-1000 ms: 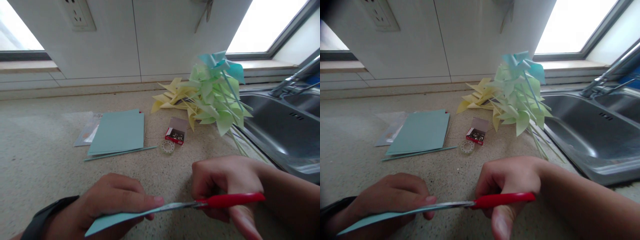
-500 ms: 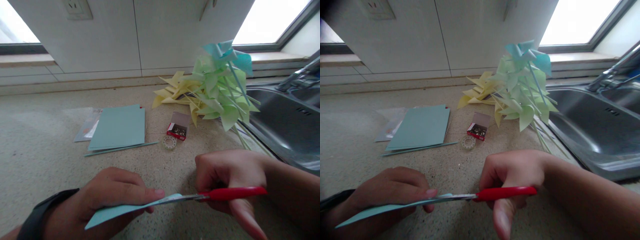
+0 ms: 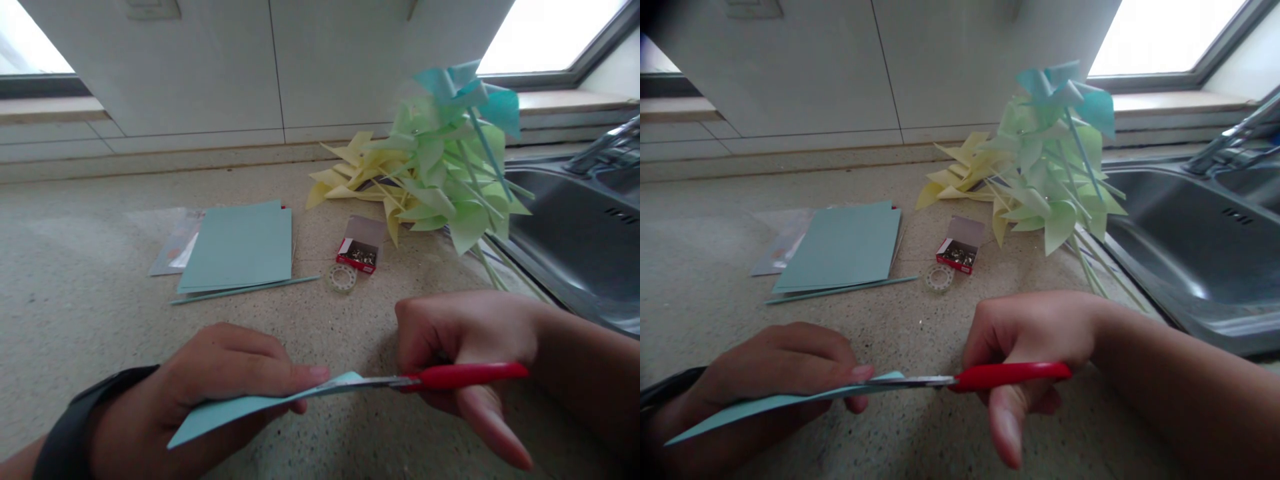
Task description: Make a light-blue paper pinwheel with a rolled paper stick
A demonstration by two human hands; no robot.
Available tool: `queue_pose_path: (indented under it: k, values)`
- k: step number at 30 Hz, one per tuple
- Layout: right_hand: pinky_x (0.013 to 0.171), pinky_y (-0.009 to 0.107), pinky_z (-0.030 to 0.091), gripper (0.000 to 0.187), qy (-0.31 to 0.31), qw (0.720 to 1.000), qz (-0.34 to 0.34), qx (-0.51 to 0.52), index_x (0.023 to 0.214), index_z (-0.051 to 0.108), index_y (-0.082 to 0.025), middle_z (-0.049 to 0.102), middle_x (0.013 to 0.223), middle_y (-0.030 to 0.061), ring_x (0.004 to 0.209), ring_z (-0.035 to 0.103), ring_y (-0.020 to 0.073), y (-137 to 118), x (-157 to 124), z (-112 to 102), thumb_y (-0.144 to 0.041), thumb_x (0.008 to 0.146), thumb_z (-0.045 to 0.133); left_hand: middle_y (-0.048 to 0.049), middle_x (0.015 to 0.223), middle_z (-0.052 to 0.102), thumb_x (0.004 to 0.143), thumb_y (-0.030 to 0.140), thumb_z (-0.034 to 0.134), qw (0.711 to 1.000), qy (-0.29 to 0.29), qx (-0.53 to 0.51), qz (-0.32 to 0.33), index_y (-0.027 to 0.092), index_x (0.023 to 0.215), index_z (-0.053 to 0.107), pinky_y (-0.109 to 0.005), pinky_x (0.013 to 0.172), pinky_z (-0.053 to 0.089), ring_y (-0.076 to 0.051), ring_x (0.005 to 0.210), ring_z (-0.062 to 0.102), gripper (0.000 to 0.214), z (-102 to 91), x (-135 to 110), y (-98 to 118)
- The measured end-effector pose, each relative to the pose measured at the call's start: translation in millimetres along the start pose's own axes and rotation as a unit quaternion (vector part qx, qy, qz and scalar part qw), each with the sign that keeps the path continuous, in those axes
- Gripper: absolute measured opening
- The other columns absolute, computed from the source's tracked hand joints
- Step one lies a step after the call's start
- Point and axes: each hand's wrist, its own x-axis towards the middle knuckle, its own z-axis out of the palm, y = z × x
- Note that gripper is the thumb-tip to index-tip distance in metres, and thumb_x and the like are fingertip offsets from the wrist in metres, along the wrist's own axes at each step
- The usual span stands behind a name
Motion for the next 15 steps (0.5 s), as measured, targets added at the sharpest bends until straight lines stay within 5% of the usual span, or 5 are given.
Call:
queue_pose_path:
  k: [7,15]
  values:
    - [0.037,0.016,0.031,0.059,-0.036,0.995,-0.019,0.091,0.057,0.061,-0.013,0.055,0.049,-0.0044,0.04,0.046,0.0046,15.3,9.3,-5.6,-0.067,0.073,0.078,-0.006,0.1,0.081,0.098,0.013,0.06,0.998,-0.018,-0.012,0.056,0.028,0.145,0.058,-0.024,0.076,0.058,-0.018,0.087,0.076,0.049,-9.7,8.5,13.7]
    - [0.043,0.019,0.035,0.061,-0.015,0.999,0.012,0.05,0.061,0.062,-0.013,0.056,0.055,-0.0036,0.045,0.047,0.0059,11.9,3.4,-5.3,-0.072,0.077,0.073,-0.0022,0.1,0.082,0.103,0.021,0.052,0.998,-0.011,0.021,0.051,0.028,0.141,0.061,-0.02,0.071,0.058,-0.012,0.07,0.074,0.039,-13.8,14.4,20.3]
